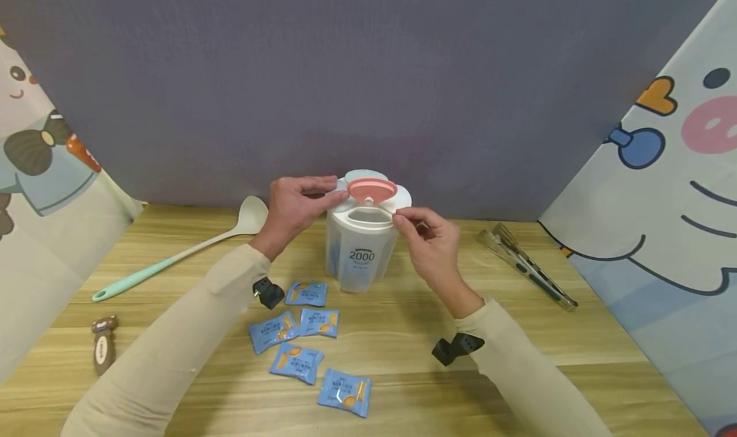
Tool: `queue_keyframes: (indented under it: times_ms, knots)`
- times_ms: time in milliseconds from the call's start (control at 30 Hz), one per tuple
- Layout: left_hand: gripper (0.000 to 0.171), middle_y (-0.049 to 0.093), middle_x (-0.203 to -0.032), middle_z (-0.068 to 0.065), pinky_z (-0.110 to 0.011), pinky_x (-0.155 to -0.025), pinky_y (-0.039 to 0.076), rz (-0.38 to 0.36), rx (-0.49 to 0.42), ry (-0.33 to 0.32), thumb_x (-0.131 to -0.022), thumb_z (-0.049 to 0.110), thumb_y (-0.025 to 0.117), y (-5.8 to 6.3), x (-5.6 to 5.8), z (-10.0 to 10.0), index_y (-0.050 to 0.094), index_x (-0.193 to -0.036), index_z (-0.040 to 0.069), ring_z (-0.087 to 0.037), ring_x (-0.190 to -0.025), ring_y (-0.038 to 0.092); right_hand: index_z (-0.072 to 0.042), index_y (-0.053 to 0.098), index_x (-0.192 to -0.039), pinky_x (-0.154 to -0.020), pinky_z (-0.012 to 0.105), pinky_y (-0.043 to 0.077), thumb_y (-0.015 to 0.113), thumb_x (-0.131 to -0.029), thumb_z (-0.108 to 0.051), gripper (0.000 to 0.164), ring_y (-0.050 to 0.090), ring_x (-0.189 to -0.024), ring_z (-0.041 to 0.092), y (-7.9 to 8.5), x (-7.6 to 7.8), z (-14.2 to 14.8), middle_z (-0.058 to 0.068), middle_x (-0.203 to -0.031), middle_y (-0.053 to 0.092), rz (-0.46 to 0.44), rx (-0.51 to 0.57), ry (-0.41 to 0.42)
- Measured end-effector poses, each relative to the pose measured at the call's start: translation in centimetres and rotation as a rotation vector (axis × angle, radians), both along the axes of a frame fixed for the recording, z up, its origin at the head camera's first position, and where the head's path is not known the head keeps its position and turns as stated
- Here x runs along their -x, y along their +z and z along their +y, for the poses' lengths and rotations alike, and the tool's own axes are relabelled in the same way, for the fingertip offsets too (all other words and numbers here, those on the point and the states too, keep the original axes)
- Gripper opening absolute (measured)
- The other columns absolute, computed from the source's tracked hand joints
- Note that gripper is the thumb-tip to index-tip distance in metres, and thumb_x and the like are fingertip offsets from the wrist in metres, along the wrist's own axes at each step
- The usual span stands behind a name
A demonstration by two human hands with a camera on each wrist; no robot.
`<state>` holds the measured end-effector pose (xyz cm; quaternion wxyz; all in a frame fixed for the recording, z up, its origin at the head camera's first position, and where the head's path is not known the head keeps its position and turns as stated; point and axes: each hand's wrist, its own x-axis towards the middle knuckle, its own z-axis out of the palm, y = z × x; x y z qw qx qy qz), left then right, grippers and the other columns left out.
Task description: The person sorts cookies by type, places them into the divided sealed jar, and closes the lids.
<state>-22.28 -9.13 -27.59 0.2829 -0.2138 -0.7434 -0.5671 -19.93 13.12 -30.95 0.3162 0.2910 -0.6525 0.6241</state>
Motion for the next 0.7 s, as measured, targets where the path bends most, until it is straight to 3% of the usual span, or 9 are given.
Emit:
queue_keyframes:
  times_ms: [200, 400, 500, 700]
  knots:
    - [0.025, 0.071, -0.093, -0.010, -0.037, -0.068, 0.056, 0.022, 0.003, -0.003, -0.071, 0.014, 0.085, -1.8, 2.3, -0.6, 0.075, -0.088, -0.001, -0.019, -0.083, 0.069, 0.011, 0.066, -0.086, -0.051, 0.018, 0.044, 0.068, -0.078, 0.017, 0.010, 0.053, -0.060, 0.009, -0.8, -2.1, -0.4, 0.015, -0.077, 0.065, 0.057, -0.102, 0.085]
    - [0.028, 0.072, -0.093, -0.005, -0.038, -0.069, 0.056, 0.031, 0.013, -0.005, -0.071, 0.021, 0.086, -2.1, 2.6, -0.8, 0.076, -0.090, 0.002, -0.013, -0.081, 0.069, 0.006, 0.066, -0.086, -0.045, 0.024, 0.038, 0.066, -0.071, 0.025, 0.024, 0.046, -0.055, 0.016, -2.0, -4.3, -0.9, 0.012, -0.072, 0.061, 0.054, -0.290, 0.210]
    - [0.028, 0.072, -0.093, -0.006, -0.037, -0.069, 0.056, 0.030, 0.015, -0.005, -0.071, 0.021, 0.085, -2.1, 2.6, -0.8, 0.076, -0.089, 0.002, -0.013, -0.082, 0.069, 0.004, 0.067, -0.087, -0.044, 0.026, 0.039, 0.067, -0.072, 0.023, 0.023, 0.045, -0.054, 0.016, -3.0, -5.0, -0.8, 0.009, -0.073, 0.061, 0.013, -0.382, 0.246]
    - [0.026, 0.071, -0.094, -0.009, -0.034, -0.069, 0.056, 0.017, 0.021, 0.001, -0.071, 0.017, 0.085, -1.8, 2.2, -0.6, 0.076, -0.089, 0.001, -0.019, -0.083, 0.069, -0.004, 0.071, -0.091, -0.049, 0.023, 0.045, 0.072, -0.081, 0.001, 0.011, 0.051, -0.062, 0.011, -5.5, -5.3, -0.4, 0.000, -0.078, 0.064, -0.141, -0.528, 0.283]
